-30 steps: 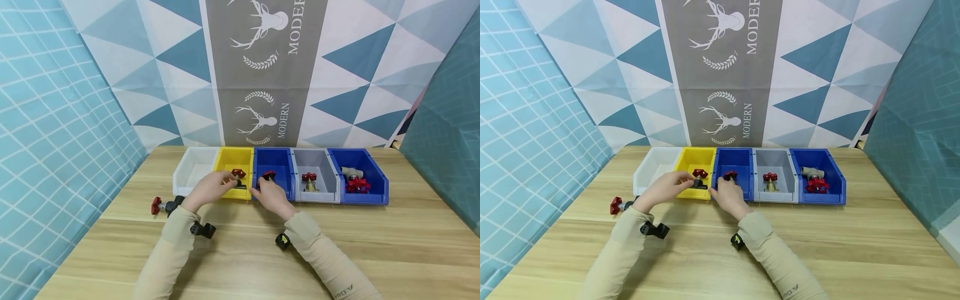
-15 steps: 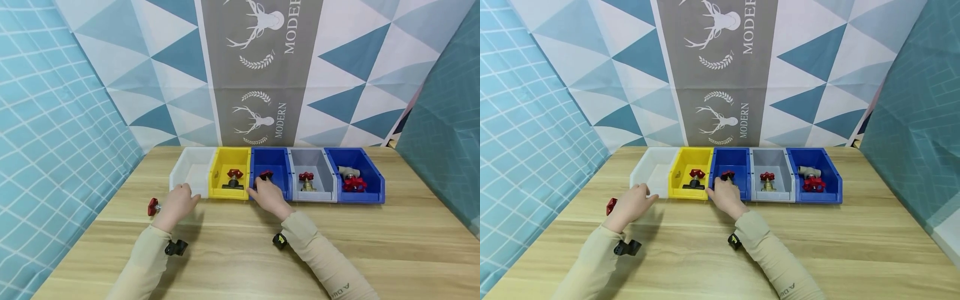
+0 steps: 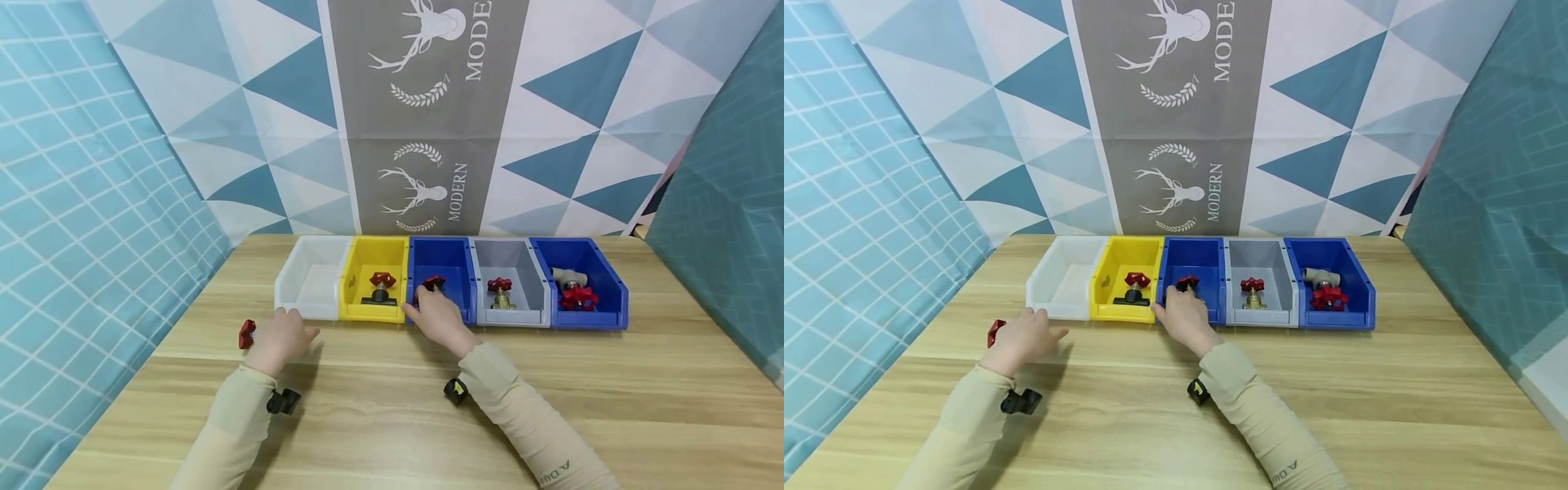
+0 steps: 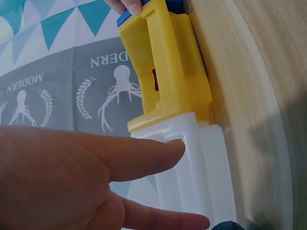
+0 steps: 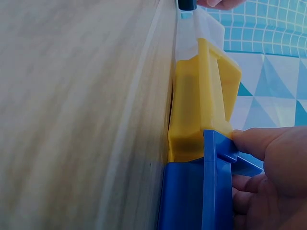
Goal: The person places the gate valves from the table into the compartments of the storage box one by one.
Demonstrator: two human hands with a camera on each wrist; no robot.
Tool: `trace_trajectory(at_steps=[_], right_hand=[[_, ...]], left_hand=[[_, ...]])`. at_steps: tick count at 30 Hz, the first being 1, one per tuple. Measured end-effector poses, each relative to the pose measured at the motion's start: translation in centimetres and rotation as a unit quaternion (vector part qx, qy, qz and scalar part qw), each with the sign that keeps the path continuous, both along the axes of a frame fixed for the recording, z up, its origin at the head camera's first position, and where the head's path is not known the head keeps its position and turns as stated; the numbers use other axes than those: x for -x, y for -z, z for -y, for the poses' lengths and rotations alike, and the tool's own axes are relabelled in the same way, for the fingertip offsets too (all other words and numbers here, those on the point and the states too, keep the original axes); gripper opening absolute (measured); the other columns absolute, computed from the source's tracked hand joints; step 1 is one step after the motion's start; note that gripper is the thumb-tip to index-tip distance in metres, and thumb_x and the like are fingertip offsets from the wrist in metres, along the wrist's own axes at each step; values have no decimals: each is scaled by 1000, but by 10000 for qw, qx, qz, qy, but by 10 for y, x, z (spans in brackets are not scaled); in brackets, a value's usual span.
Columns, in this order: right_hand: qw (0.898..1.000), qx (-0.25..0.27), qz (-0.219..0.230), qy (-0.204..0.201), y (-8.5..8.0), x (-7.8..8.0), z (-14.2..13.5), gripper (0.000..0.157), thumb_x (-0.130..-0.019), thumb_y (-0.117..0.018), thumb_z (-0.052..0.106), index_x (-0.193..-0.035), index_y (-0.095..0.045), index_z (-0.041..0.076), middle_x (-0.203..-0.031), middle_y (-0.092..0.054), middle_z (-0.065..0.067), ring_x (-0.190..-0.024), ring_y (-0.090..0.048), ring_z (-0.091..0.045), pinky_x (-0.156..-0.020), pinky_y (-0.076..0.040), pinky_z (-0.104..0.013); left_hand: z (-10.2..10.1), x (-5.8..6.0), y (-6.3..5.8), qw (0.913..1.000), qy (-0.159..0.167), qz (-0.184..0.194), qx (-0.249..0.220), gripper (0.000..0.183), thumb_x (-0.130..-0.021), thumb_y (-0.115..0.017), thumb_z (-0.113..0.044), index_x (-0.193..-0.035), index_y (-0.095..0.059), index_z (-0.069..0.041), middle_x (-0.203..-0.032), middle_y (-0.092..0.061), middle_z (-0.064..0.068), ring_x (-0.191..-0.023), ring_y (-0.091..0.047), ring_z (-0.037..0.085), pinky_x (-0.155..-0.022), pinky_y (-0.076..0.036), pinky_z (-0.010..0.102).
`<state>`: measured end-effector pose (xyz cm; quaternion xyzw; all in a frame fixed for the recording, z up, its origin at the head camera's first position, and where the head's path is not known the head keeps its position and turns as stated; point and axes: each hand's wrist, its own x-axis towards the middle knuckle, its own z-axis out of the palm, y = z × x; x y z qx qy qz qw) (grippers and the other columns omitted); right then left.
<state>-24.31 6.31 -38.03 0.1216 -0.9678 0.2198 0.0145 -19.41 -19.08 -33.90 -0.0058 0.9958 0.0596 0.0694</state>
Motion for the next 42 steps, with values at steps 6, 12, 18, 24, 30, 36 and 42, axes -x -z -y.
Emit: trace_trajectory(at_steps=[6, 12, 18, 24, 30, 36, 42], right_hand=[[10000, 9, 9, 1, 0, 0, 0, 35, -90, -52, 42, -93, -53, 7, -58, -46, -3, -45, -42, -15, -38, -28, -25], [10000, 36, -19, 9, -1, 0, 0, 34, -90, -53, 41, -94, -53, 6, -58, -47, -3, -45, -42, -15, -38, -28, -25], [10000, 50, -19, -4, -1, -1, 0, 35, -90, -52, 41, -95, -53, 6, -56, -44, -2, -44, -40, -15, -38, -26, -25], [10000, 65, -38, -17, 0, -1, 1, 34, -90, -52, 40, -93, -53, 6, -56, -44, -2, -44, -40, -15, -37, -26, -25], [10000, 53, -17, -10, -1, -1, 1, 34, -90, -52, 40, -95, -53, 6, -57, -45, -2, -44, -40, -15, -37, -26, -25], [10000, 38, -26, 18, -2, -1, 1, 35, -90, -52, 41, -96, -54, 6, -58, -47, -3, -45, -41, -16, -38, -27, -25], [10000, 54, -48, -11, -1, -2, 0, 34, -90, -52, 41, -94, -53, 6, -57, -47, -3, -44, -41, -15, -37, -27, -25]], left_hand=[[4, 1, 0, 9995, -277, -119, 13, 56, -88, -55, -36, -104, -45, 17, -98, -46, 32, -75, -55, 39, -58, -47, 46], [13, 4, 2, 9989, -394, 37, -258, 56, -89, -54, -33, -108, -46, 18, -103, -41, 34, -72, -54, 36, -56, -45, 44], [20, 8, 6, 9986, -337, 160, -362, 49, -89, -54, -34, -99, -52, 14, -109, -38, 37, -64, -51, 30, -52, -42, 39], [26, 10, 10, 9991, -87, 256, -338, 40, -89, -54, -33, -61, -51, -6, -81, -53, 22, -54, -46, 19, -47, -36, 29], [32, 14, 15, 9991, 7, 351, -253, 40, -88, -54, -32, -56, -44, -10, -68, -48, 10, -58, -48, 19, -50, -36, 30], [36, 17, 17, 9992, -59, 366, -116, 36, -89, -52, -29, -61, -48, -7, -73, -53, 15, -63, -51, 24, -55, -40, 33], [38, 18, 19, 9990, -258, 323, -191, 31, -88, -51, -26, -64, -48, -6, -67, -52, 12, -59, -51, 23, -51, -39, 32]])
